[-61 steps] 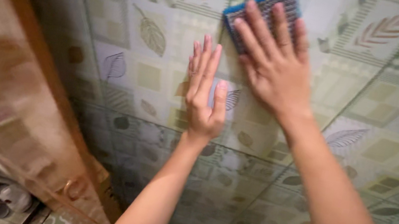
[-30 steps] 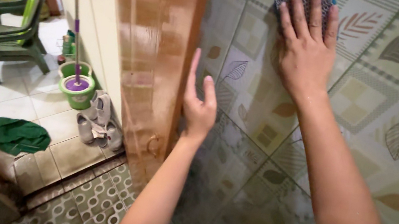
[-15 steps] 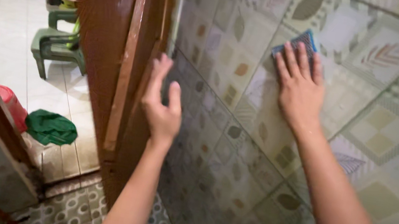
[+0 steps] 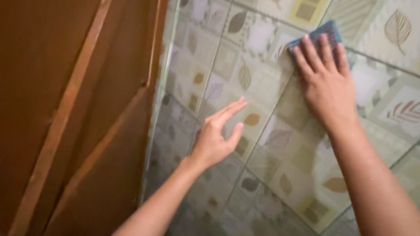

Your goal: The person scrubs wall tiles using a sponge and rinses the surface with water from a green hose.

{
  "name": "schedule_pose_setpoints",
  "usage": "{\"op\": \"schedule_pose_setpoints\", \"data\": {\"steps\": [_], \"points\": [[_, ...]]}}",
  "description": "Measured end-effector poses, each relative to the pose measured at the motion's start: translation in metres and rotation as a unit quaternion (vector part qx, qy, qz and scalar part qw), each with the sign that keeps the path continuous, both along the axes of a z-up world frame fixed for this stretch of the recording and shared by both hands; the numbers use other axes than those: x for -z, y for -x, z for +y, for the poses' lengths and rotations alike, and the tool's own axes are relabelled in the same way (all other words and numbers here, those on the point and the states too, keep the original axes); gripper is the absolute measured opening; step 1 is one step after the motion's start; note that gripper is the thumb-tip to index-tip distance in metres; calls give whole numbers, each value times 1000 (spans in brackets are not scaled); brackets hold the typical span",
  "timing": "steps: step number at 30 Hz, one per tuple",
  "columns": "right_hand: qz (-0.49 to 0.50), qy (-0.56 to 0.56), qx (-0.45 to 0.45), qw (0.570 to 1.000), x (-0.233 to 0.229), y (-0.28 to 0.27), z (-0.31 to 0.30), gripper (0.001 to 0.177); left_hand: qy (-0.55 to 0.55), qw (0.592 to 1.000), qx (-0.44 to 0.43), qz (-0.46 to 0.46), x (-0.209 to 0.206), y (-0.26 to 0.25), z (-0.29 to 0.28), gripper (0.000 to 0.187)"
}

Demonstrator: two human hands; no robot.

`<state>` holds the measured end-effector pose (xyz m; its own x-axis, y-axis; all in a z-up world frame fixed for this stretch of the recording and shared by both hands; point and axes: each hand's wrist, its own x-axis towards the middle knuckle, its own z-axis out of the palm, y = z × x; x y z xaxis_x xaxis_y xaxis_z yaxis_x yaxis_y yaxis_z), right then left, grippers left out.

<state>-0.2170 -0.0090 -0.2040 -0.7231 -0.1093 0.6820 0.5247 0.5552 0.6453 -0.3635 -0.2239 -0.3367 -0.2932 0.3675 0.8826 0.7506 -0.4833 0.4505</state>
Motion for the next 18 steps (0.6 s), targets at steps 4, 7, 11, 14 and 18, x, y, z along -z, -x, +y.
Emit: {"op": "schedule_pose_setpoints", "data": {"steps": [4, 7, 11, 14, 18], "points": [[39, 109, -52, 992, -42, -5, -2, 65, 9, 999, 37, 37, -20, 44, 11, 48], [161, 100, -5, 982, -85, -27, -6, 60, -8, 997, 45, 56, -39, 71, 32, 48], [179, 67, 26, 981, -104, -7, 4, 59, -34, 994, 76, 72, -80, 81, 73, 52], [20, 19, 56, 998, -98, 25, 13, 70, -59, 989, 90, 103, -115, 76, 104, 55], [-45, 40, 19, 998, -117, 15, 13, 69, -70, 983, 77, 154, -155, 70, 132, 62]]}}
